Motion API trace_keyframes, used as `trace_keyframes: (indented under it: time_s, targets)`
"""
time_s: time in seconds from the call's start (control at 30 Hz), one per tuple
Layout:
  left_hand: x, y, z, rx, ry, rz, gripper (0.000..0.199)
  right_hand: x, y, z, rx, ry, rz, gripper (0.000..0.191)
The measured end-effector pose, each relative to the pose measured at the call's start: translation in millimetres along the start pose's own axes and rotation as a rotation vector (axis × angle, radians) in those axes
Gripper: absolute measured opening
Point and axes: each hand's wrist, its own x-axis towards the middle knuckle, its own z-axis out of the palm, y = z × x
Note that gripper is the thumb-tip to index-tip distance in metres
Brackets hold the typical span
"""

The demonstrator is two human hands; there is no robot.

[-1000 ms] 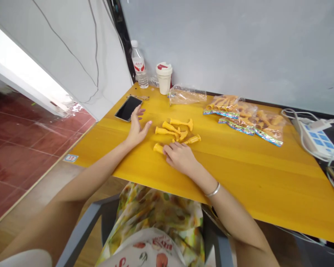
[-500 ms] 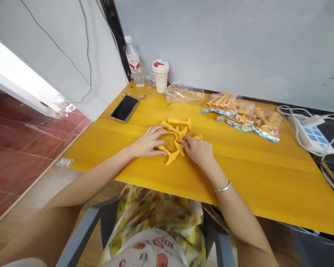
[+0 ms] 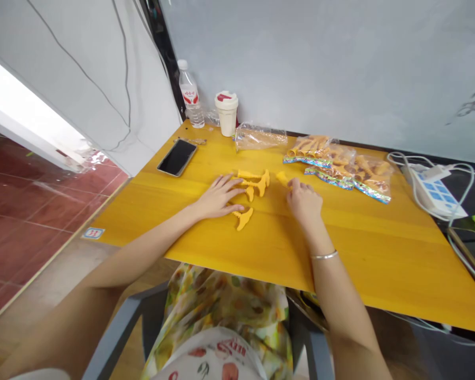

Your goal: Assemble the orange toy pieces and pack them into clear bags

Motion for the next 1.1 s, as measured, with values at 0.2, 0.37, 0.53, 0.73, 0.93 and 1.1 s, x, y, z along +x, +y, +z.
trace_keyframes:
  time_s: [0.2,0.37,0.53,0.73,0.93,1.1]
  targets:
    - [-7,-4,0.9,-0.046,0.022,0.093,0.054,54,-12,5,0.107,0.219,-0.246,0.034]
    - [-8,-3,1.1,-0.119,0.035,0.125,0.048,110,-44,17,0.266,0.076,-0.337,0.031]
    - [-10,-2,3.0,-0.234,0.054,0.100,0.044,134,-65,32,0.435,-0.041,-0.446,0.027]
    - [-8,7,12.9,-0.498,0.258,-0.234,0.053,105,-51,69,0.863,0.115,-0.184,0.060]
    - [4,14,30.3,-0.737,0.396,-0.365,0.062,63,-56,80,1.282,-0.020,0.039,0.079]
    - [-8,1,19.1,-0.723,0.379,-0.508,0.059,38,-42,52,1.124,0.102,-0.041,0.064]
